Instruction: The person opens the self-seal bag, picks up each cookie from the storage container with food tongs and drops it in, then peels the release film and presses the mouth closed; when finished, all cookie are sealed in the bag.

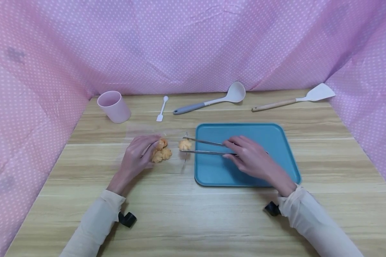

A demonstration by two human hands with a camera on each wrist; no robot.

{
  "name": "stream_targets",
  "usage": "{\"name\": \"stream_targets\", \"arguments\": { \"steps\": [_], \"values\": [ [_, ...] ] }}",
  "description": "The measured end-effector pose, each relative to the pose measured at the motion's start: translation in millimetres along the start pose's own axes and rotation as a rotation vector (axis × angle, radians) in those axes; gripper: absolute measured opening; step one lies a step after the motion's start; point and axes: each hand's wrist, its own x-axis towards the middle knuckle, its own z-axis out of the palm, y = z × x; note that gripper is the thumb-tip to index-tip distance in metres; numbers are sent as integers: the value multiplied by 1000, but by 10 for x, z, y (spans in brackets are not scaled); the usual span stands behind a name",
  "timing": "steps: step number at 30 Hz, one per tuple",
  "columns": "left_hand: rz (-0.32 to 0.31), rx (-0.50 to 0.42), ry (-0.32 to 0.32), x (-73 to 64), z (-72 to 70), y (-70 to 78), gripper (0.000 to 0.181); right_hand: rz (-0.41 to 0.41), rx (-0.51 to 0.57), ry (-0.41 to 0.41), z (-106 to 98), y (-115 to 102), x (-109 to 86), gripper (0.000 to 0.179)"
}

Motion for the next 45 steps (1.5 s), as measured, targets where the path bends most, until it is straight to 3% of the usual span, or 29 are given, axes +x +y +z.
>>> {"name": "stream_targets", "arguments": {
  "steps": [7, 14, 25, 32, 39, 45],
  "values": [
    [59, -16, 29, -7, 17, -19, 21, -40, 4, -33, 120, -87, 161, 34],
    [58, -6, 31, -8, 20, -15, 24, -63, 23, -8, 198, -172, 305, 32],
    [66, -15, 33, 2, 26, -7, 26, -71, 6, -52, 314, -293, 515, 29],
    [69, -11, 39, 3, 30, -14, 32, -56, -7, -90, 355, -348, 589, 31],
    [62, -12, 39, -3, 33, -16, 25, -60, -41, -117, 401, -392, 638, 31],
    [66, -4, 41, 6, 38, -18, 28, -39, -5, -119, 409, -390, 623, 32]
  ]
}}
